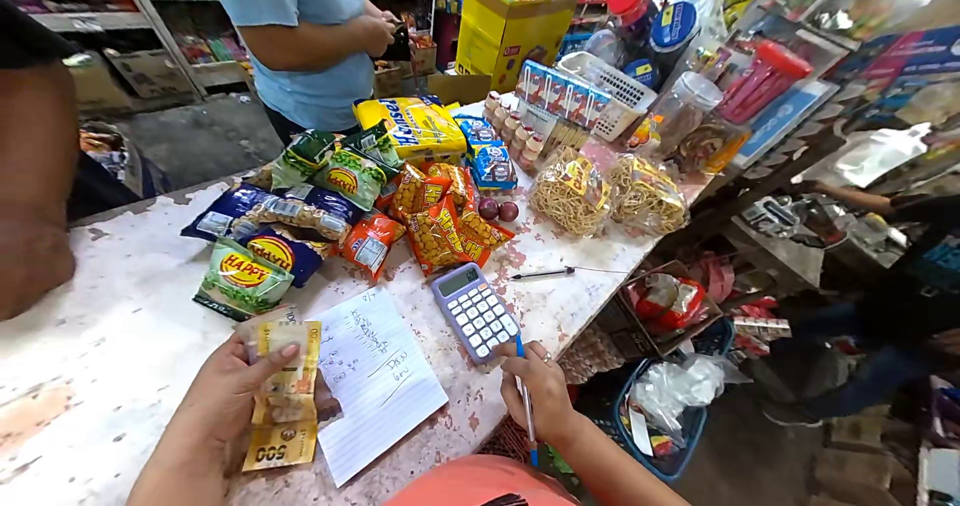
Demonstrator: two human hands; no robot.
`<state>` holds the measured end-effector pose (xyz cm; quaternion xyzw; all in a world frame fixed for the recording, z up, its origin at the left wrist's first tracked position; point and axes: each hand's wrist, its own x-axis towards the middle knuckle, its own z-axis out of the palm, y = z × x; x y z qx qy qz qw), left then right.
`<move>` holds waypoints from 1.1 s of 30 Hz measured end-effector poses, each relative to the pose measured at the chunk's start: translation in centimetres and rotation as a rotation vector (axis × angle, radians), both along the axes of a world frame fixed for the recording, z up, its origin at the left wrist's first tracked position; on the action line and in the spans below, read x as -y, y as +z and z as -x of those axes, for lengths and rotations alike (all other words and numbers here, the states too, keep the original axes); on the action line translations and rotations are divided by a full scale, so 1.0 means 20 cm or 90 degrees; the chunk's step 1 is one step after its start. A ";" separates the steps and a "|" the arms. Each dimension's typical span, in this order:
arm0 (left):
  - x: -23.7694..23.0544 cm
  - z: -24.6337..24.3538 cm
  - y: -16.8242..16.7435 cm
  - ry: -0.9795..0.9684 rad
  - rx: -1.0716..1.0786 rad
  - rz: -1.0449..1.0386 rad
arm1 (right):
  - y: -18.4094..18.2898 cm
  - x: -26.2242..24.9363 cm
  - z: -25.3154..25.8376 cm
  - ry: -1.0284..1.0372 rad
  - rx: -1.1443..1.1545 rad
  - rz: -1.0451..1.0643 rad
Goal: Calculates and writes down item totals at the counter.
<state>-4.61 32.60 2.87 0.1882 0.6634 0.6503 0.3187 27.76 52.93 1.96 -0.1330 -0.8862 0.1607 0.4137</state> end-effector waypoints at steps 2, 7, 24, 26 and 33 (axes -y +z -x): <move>0.00 -0.02 0.01 0.024 0.007 -0.007 | 0.00 0.00 0.00 -0.022 -0.007 -0.001; 0.00 -0.01 0.02 0.031 0.050 -0.042 | -0.01 -0.14 -0.05 -0.139 0.077 0.023; 0.00 0.01 0.04 -0.087 0.054 0.049 | 0.01 0.13 0.52 0.167 0.135 0.551; 0.00 0.01 0.05 -0.091 0.058 0.052 | 0.01 0.14 0.52 0.158 0.138 0.579; 0.00 0.03 0.04 -0.096 0.066 0.065 | -0.02 0.17 0.53 0.144 0.139 0.534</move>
